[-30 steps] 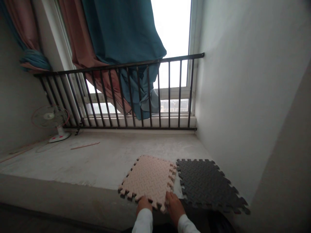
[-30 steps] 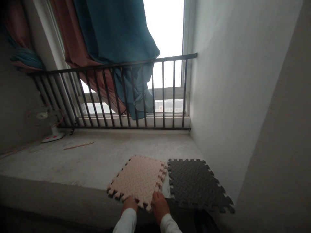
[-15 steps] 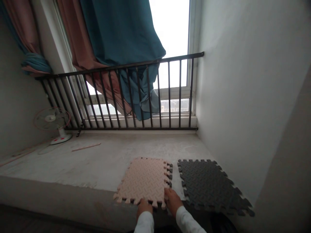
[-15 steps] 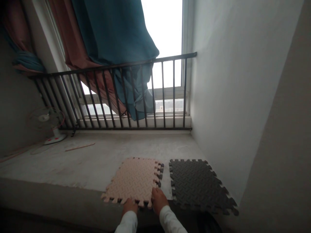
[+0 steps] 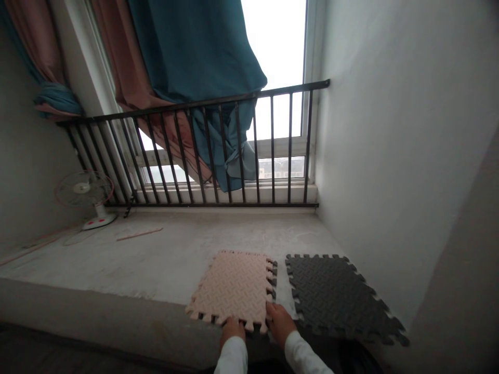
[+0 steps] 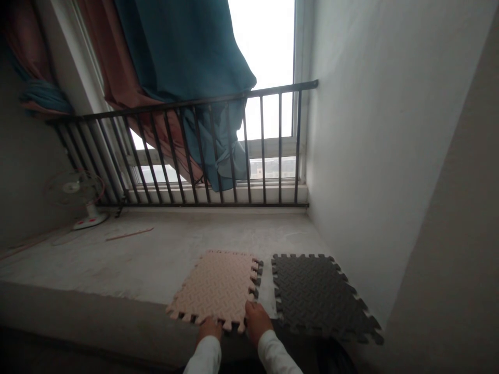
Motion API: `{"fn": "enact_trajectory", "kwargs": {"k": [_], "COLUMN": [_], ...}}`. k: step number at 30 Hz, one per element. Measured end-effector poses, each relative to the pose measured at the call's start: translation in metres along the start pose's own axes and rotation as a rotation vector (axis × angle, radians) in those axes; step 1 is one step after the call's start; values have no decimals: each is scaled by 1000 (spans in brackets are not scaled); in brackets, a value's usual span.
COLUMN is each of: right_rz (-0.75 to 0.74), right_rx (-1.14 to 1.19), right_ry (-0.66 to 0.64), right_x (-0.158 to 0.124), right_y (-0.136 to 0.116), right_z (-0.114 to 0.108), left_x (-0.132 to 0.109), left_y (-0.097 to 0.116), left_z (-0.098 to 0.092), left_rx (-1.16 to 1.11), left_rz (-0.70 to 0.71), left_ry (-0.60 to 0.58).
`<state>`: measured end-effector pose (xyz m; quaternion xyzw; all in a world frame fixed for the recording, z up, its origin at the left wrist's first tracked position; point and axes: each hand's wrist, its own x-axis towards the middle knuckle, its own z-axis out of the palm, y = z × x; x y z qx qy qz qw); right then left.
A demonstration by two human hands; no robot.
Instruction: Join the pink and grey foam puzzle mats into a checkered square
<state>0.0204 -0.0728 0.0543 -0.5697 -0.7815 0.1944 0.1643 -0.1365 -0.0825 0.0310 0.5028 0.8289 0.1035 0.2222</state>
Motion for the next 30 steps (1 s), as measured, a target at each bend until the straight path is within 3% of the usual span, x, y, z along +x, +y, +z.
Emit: {"fn": "enact_trajectory", "kwargs": {"k": [12, 18, 21, 23, 25, 26, 28, 30], "right_rz": [41, 34, 34, 11, -26, -45, -75, -110], "right_rx": [-171, -231, -288, -296, -289, -290, -308, -324], "right_ry": [-57, -134, -179, -180, -186, -196, -219, -235], "right_x": [-11, -14, -10, -7, -3, -1, 2, 6], "right_y": [-3, -4, -3, -2, 0, 2, 5, 9], "right_z": [-2, -3, -4, -3, -3, -2, -2, -3], "left_x": [-3, -21, -50, -81, -118, -139, -180, -220], "left_y": [1, 16, 24, 21, 9, 0, -19, -34], "left_z": [-3, -13, -18, -14, -2, 8, 29, 50], "left_rx": [-102, -205, -234, -261, -340, -397, -508, -553], "left_rz": [-55, -127, -122, 7, 205, 293, 427, 433], "left_ry": [-56, -58, 34, 140, 149, 88, -155, -258]}}
